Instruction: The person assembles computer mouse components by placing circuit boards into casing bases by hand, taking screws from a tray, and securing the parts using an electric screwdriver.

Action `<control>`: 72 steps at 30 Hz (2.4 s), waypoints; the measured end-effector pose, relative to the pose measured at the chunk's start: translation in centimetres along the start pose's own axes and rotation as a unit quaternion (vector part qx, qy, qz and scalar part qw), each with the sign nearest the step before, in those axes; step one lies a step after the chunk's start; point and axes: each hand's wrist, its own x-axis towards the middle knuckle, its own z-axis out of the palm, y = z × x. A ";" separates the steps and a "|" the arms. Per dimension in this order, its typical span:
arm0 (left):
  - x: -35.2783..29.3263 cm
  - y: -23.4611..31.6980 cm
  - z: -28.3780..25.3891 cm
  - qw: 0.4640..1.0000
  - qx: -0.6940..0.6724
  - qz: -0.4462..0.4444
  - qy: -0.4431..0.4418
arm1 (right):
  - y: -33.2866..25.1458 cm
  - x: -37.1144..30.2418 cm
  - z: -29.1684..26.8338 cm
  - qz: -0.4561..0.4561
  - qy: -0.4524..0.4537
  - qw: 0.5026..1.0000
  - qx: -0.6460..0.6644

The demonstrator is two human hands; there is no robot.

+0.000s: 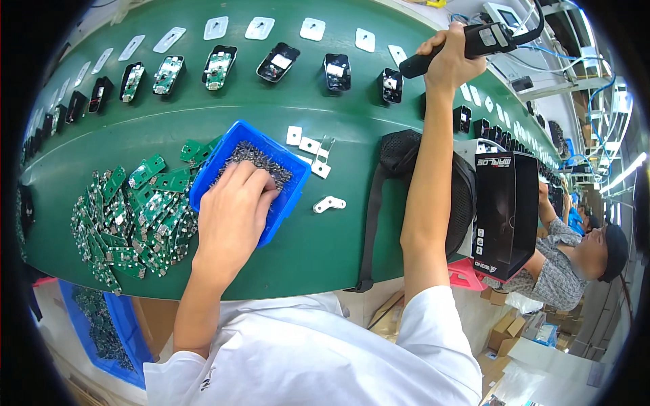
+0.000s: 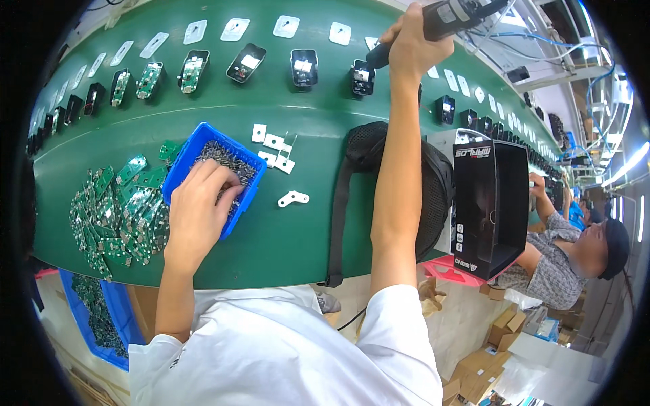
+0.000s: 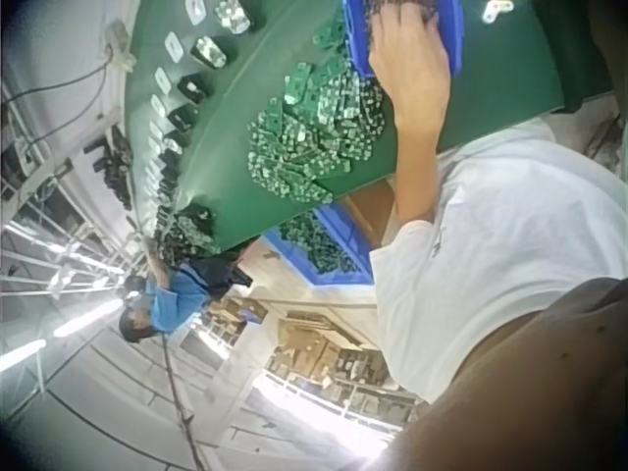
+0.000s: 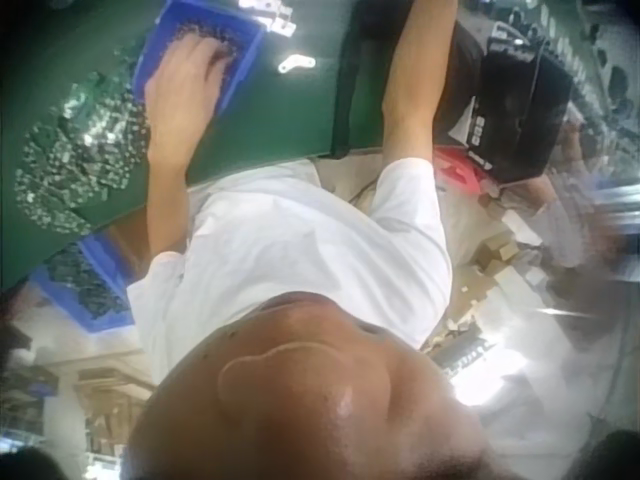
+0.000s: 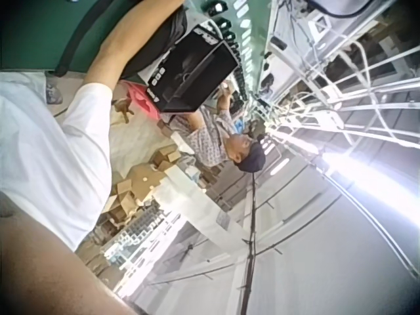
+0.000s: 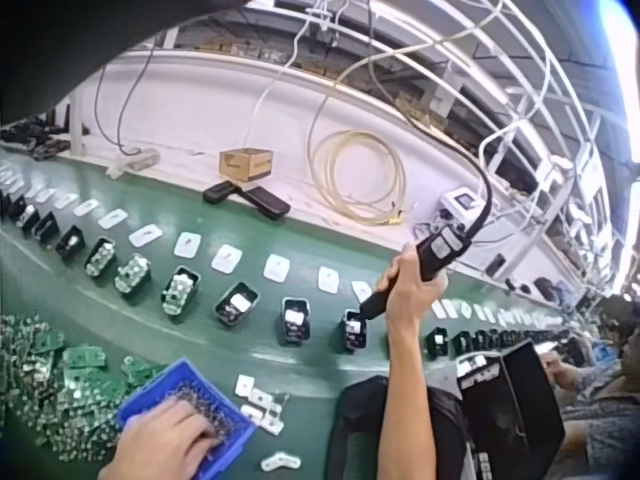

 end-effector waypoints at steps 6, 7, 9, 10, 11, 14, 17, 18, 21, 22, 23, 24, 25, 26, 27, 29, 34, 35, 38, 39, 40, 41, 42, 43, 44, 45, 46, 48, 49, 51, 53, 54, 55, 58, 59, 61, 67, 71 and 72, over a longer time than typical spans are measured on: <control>0.2 0.1 0.3 1.000 0.008 -0.018 0.015 | 0.3 0.1 -0.3 0.008 -0.008 1.000 0.004; 0.2 0.1 0.3 1.000 0.005 -0.022 0.021 | 0.3 0.1 -0.3 0.009 -0.011 1.000 0.006; 0.3 0.3 0.3 0.999 -0.003 -0.026 0.031 | 0.3 0.0 -0.4 0.011 -0.009 1.000 0.004; 0.4 0.4 0.2 0.999 -0.010 -0.029 0.041 | 0.4 0.0 -0.4 0.012 -0.007 1.000 0.003; 0.4 0.4 0.2 0.998 -0.017 -0.033 0.052 | 0.4 0.0 -0.4 0.014 -0.006 1.000 0.002; 0.3 0.4 0.2 0.996 -0.040 -0.038 0.066 | 0.5 -0.1 -0.4 0.020 -0.005 1.000 -0.001; 0.1 0.2 0.2 0.993 -0.087 -0.042 0.075 | 0.6 -0.3 -0.6 0.033 -0.006 0.999 -0.009; 0.1 0.2 0.2 0.992 -0.087 -0.044 0.075 | 0.7 -0.4 -0.7 0.035 -0.007 0.999 -0.009; 0.0 0.4 -0.2 0.980 -0.157 -0.112 0.045 | 0.9 -1.1 -1.1 0.025 -0.019 0.999 0.014; 0.0 0.5 -0.3 0.974 -0.180 -0.135 0.034 | 1.0 -1.3 -1.4 0.023 -0.023 0.999 0.022; 0.0 0.5 -0.3 0.973 -0.180 -0.138 0.030 | 1.0 -1.7 -1.3 0.028 -0.022 0.999 0.020; 0.0 0.5 -0.3 0.965 -0.214 -0.144 0.039 | 1.1 -2.1 -1.3 0.017 -0.023 0.999 0.015; 0.1 0.5 -0.3 0.956 -0.247 -0.150 0.048 | 1.3 -2.4 -1.1 0.006 -0.024 1.000 0.009; 0.1 0.4 -0.3 0.945 -0.280 -0.156 0.057 | 1.5 -2.7 -1.0 -0.005 -0.025 1.000 0.003; 0.2 0.4 -0.3 0.933 -0.313 -0.163 0.067 | 1.7 -2.9 -0.9 -0.016 -0.026 1.000 -0.002; 0.4 0.3 -0.7 0.932 -0.320 -0.163 0.056 | 2.7 -2.6 -0.9 -0.011 -0.017 1.000 -0.005; 0.6 0.0 -1.3 0.921 -0.347 -0.166 0.054 | 3.7 -2.0 -0.6 0.013 -0.010 1.000 0.014; 0.6 0.0 -1.4 0.916 -0.357 -0.172 0.059 | 3.2 -2.0 -0.3 0.037 -0.022 0.999 0.023; 0.1 0.6 -2.0 0.904 -0.386 -0.173 0.068 | 1.7 -0.2 -1.3 0.100 -0.046 0.992 0.054; 0.1 0.9 -2.0 0.897 -0.408 -0.157 0.066 | 2.2 1.4 -2.4 0.121 -0.049 0.988 0.082; 0.1 0.7 -2.0 0.891 -0.423 -0.150 0.072 | 1.7 1.6 -2.6 0.135 -0.032 0.988 0.071; 0.2 0.5 -2.0 0.885 -0.438 -0.142 0.077 | 1.3 3.1 -3.9 0.152 -0.077 0.977 0.131; 0.1 0.6 -1.9 0.877 -0.454 -0.136 0.076 | 0.8 4.0 -5.2 0.171 -0.120 0.960 0.185; -0.3 0.7 -2.0 0.878 -0.448 -0.146 0.085 | -1.2 2.7 -4.2 0.179 -0.126 0.956 0.195; -0.9 1.1 -2.4 0.862 -0.477 -0.145 0.092 | -5.1 1.2 -2.1 0.160 -0.205 0.921 0.289; -0.8 1.3 -2.3 0.844 -0.509 -0.137 0.096 | -8.4 0.0 -0.5 0.132 -0.278 0.874 0.375; -0.7 1.5 -2.2 0.825 -0.541 -0.129 0.098 | -10.8 -1.7 0.9 0.140 -0.305 0.849 0.409; -0.6 2.1 -2.1 0.803 -0.578 -0.114 0.090 | -14.0 -4.1 2.0 0.144 -0.327 0.828 0.433; -0.7 2.5 -2.1 0.805 -0.578 -0.100 0.095 | -14.9 -5.0 2.2 0.142 -0.329 0.821 0.445; -0.7 3.1 -1.9 0.806 -0.579 -0.066 0.104 | -16.0 -6.2 2.2 0.135 -0.333 0.807 0.469; -0.7 3.3 -1.7 0.809 -0.576 -0.051 0.108 | -16.4 -6.6 2.1 0.133 -0.333 0.798 0.484; -0.7 3.4 -1.6 0.816 -0.566 -0.043 0.105 | -16.5 -6.8 2.2 0.152 -0.327 0.795 0.488; -0.7 3.5 -1.5 0.824 -0.556 -0.036 0.103 | -16.6 -6.9 2.3 0.171 -0.321 0.790 0.493; -0.8 3.6 -1.5 0.842 -0.530 -0.024 0.101 | -16.5 -7.4 2.4 0.212 -0.310 0.776 0.508; -0.9 3.5 -1.5 0.835 -0.541 -0.019 0.095 | -16.5 -7.5 2.3 0.200 -0.310 0.774 0.515; -1.1 3.3 -1.5 0.822 -0.563 -0.008 0.084 | -16.2 -7.6 2.1 0.178 -0.310 0.769 0.530; -1.4 3.3 -1.4 0.798 -0.599 -0.003 0.074 | -14.7 -7.9 1.8 0.119 -0.308 0.744 0.581; -1.6 3.6 -1.9 0.790 -0.611 -0.009 0.049 | -13.4 -9.4 3.5 0.098 -0.179 0.632 0.748; -1.7 3.6 -2.1 0.786 -0.617 -0.009 0.041 | -13.3 -9.8 3.7 0.088 -0.136 0.587 0.793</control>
